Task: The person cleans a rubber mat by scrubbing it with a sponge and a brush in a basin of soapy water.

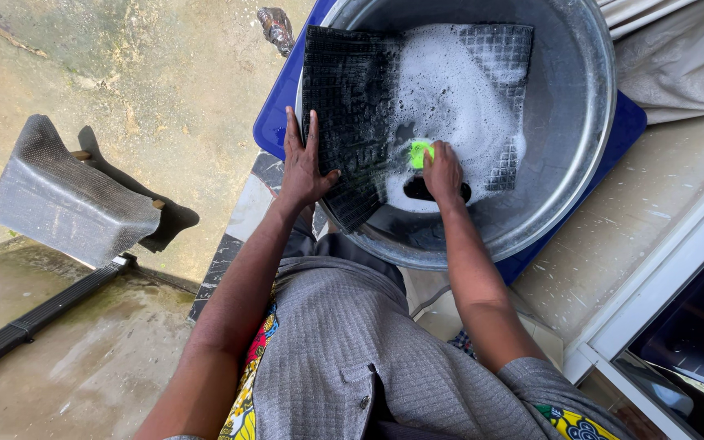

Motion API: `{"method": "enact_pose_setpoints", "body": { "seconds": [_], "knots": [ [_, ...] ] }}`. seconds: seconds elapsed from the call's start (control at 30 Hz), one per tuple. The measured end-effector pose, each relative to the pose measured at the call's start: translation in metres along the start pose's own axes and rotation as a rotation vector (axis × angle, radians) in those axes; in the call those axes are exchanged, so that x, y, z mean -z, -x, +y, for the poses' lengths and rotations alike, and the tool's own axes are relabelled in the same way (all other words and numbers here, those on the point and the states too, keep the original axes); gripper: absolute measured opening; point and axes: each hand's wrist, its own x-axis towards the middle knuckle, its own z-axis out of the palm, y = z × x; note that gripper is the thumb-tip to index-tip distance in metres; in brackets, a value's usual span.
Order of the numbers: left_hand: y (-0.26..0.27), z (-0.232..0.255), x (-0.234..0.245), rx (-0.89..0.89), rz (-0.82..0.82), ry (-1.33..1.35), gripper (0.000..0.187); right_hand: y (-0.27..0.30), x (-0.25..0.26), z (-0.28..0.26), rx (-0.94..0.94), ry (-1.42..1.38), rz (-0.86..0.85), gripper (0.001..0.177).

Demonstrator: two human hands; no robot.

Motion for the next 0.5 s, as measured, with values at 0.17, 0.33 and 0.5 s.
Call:
{"method": "enact_pose_setpoints", "body": {
  "seconds": [0.17,0.33,0.5],
  "knots": [
    [0.0,0.001,0.002,0.004,-0.013,0.014,0.138,-0.015,-0.008,0.018,-0.069,0.029,0.097,0.033],
    [-0.003,-0.003,0.0,0.036,-0.063,0.015,0.138,-0.014,-0.073,0.012,0.131,0.26,0.113,0.045],
    [-0.003,-0.005,0.001,0.02,-0.079,0.0,0.137,0.013,-0.085,-0.029,0.159,0.031,-0.049,0.027]
  ]
}}
